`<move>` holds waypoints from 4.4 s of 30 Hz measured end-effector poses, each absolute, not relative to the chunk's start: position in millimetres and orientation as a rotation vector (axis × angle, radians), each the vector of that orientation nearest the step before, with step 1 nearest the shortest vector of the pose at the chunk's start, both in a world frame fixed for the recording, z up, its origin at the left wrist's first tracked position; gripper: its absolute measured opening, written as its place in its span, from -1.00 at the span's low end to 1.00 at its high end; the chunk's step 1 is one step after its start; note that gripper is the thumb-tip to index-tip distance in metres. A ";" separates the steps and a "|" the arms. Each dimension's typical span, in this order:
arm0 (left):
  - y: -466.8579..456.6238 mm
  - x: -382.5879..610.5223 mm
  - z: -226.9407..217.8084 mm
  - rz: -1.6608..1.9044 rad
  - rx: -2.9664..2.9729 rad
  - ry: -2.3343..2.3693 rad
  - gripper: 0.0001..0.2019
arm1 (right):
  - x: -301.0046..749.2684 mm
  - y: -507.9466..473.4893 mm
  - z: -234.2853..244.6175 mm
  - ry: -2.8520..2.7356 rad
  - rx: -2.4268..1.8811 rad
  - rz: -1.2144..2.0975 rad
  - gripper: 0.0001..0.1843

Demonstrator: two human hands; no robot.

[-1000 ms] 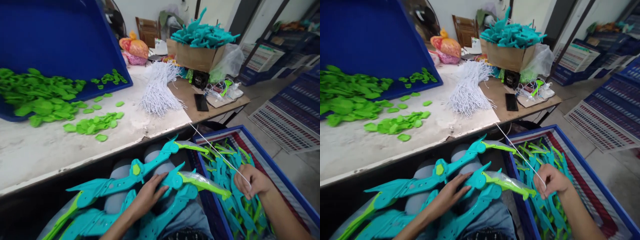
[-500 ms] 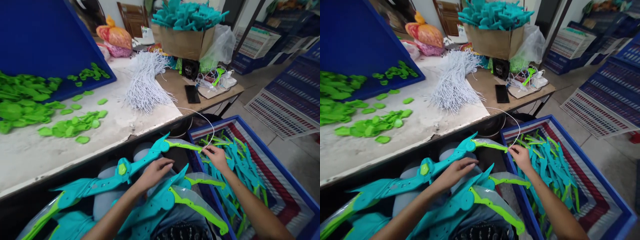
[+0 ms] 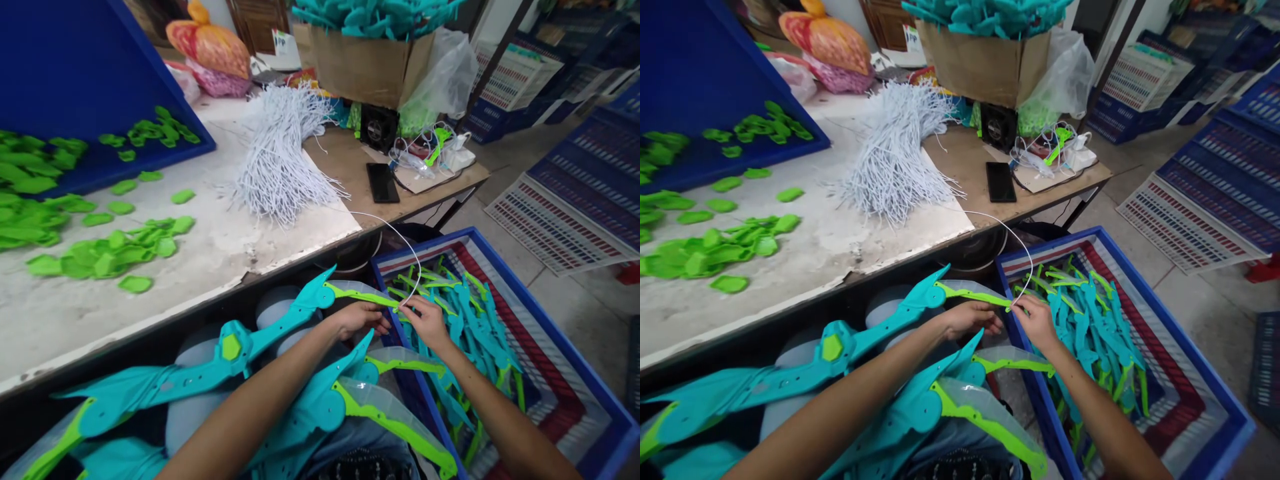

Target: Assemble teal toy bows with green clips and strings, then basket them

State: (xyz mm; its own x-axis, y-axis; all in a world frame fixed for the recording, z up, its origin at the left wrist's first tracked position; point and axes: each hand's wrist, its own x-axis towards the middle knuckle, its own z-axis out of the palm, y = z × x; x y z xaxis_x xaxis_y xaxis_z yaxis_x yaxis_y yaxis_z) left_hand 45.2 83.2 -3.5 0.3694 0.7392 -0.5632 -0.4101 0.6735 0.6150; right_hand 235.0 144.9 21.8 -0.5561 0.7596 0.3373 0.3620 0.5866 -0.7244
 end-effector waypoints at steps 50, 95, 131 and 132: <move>-159.7 -75.3 100.8 1.877 0.176 1.711 -0.62 | 133.5 57.0 105.2 -3.015 0.270 0.508 -0.37; -239.3 -134.9 146.5 2.181 -0.059 2.223 -0.77 | -63.1 61.7 77.0 -3.082 0.520 2.271 -0.32; -269.0 -103.8 135.8 2.255 0.035 1.871 -0.60 | -142.1 -99.0 153.4 -2.512 1.053 1.334 -0.89; -269.5 -103.0 134.3 2.258 0.036 1.858 -0.60 | -140.2 -101.4 152.0 -2.512 1.057 1.277 -0.90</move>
